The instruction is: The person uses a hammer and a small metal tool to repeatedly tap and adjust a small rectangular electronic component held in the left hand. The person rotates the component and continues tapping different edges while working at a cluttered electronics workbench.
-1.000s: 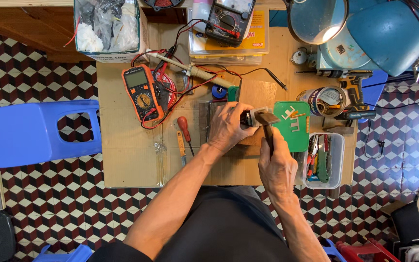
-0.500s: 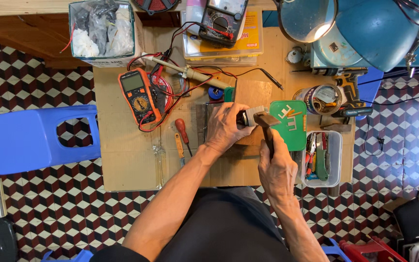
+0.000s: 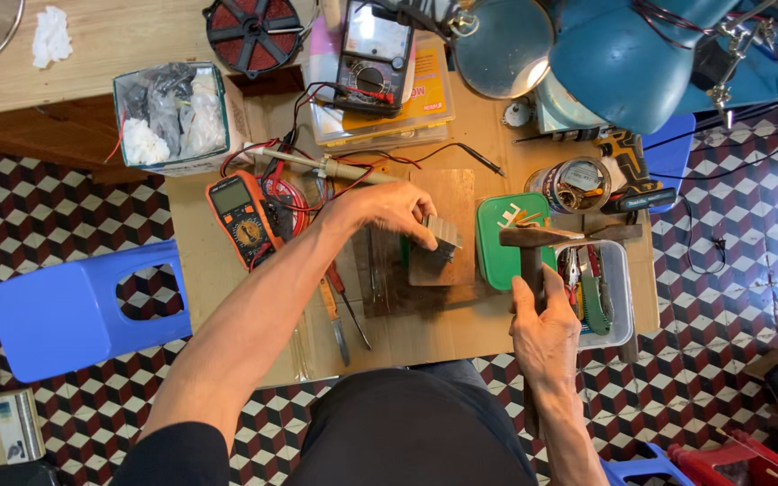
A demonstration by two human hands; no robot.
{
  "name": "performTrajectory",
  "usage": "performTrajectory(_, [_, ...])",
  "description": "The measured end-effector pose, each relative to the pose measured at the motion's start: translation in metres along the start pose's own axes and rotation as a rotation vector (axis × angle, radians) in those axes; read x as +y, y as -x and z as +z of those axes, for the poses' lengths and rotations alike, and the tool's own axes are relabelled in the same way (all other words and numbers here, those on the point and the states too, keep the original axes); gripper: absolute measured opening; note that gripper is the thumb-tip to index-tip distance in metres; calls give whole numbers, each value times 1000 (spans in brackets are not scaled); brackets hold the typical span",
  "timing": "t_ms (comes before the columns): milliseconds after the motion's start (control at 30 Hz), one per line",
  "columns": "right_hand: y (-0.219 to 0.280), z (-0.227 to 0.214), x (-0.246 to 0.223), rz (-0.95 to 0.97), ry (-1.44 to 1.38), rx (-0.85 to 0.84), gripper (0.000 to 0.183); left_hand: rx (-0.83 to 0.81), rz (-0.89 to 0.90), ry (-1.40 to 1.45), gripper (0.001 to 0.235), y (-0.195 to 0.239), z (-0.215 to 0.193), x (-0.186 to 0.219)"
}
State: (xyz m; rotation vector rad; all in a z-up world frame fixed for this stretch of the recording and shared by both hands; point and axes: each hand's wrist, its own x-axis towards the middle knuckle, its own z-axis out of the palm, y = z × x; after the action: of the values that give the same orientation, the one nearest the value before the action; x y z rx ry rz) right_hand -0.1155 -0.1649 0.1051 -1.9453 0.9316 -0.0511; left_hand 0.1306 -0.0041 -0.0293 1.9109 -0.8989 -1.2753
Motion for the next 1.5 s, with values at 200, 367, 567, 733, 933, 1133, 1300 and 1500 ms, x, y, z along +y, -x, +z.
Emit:
performTrajectory(200, [-4,-2,9,158,-96,-60,43,-131,-109,-241,47,-27,-32,43])
performTrajectory(367, [-10,-2,-1,156,-85,-79,45,588,285,-527,48,22,-6,68])
performTrajectory(567, [-19,-2,-18,-101,83,-68,44,1156,36,-44,32,81,104,98])
performTrajectory(733, [-32,10,-28,-500,140,-76,43,1228,-194,448,46,54,141,92])
performTrajectory(933, [-36,20,-31,-562,147,-91,39,1140,-164,738,46,34,136,70])
performTrajectory(1133, [-36,23,-30,-573,196,-76,40,1038,-259,799,45,38,129,66])
performTrajectory(1300, [-36,28,-31,-556,391,-165,42,1003,-295,767,47,42,122,71])
performTrajectory(1500, [-33,31,-29,-603,331,-110,42,998,-267,861,53,41,126,64])
